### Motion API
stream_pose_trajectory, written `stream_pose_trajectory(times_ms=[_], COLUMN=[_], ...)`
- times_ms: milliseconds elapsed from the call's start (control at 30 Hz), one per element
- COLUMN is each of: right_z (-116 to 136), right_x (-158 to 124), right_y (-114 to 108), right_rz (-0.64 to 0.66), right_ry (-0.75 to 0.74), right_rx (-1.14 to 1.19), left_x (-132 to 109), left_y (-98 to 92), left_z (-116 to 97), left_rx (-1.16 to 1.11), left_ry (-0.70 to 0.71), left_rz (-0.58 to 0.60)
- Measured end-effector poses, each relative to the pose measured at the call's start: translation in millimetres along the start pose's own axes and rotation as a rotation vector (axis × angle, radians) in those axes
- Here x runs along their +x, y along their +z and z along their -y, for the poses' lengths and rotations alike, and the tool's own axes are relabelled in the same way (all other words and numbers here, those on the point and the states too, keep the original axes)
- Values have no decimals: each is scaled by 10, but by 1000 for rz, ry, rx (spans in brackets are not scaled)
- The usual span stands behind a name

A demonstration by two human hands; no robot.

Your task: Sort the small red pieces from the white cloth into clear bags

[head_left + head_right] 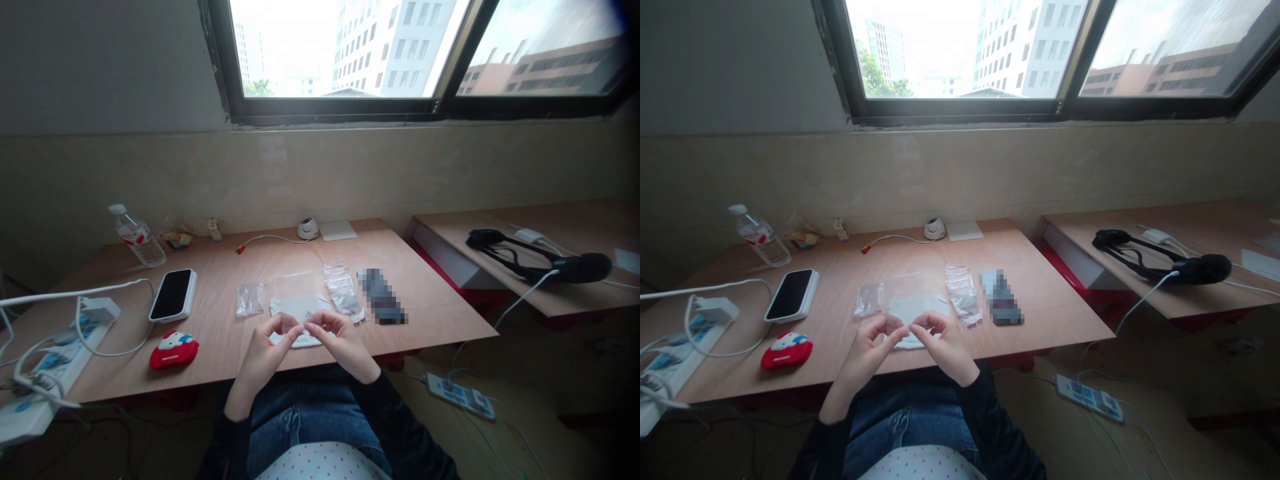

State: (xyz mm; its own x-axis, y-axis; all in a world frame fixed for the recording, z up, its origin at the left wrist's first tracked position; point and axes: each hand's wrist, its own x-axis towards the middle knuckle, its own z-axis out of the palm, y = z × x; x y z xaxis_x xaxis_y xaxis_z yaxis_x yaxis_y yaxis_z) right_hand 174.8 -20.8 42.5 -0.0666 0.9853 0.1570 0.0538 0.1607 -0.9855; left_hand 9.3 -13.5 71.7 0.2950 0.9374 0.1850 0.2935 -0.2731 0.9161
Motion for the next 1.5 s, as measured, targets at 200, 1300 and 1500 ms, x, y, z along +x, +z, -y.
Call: stream_pose_trajectory(times_ms=[200,1300,1500], right_z=[68,180,157], right_x=[-10,-19,152], right_y=[30,119,153], right_rz=[-21,7,73], right_ry=[-38,12,-16], right_rx=[-71,-54,-105], left_x=[-3,-12,21], left_y=[10,-27,-112], left_z=[38,37,49], left_rx=[-1,-104,-76], left_ry=[4,-130,-171], left_rz=[-27,-30,-93])
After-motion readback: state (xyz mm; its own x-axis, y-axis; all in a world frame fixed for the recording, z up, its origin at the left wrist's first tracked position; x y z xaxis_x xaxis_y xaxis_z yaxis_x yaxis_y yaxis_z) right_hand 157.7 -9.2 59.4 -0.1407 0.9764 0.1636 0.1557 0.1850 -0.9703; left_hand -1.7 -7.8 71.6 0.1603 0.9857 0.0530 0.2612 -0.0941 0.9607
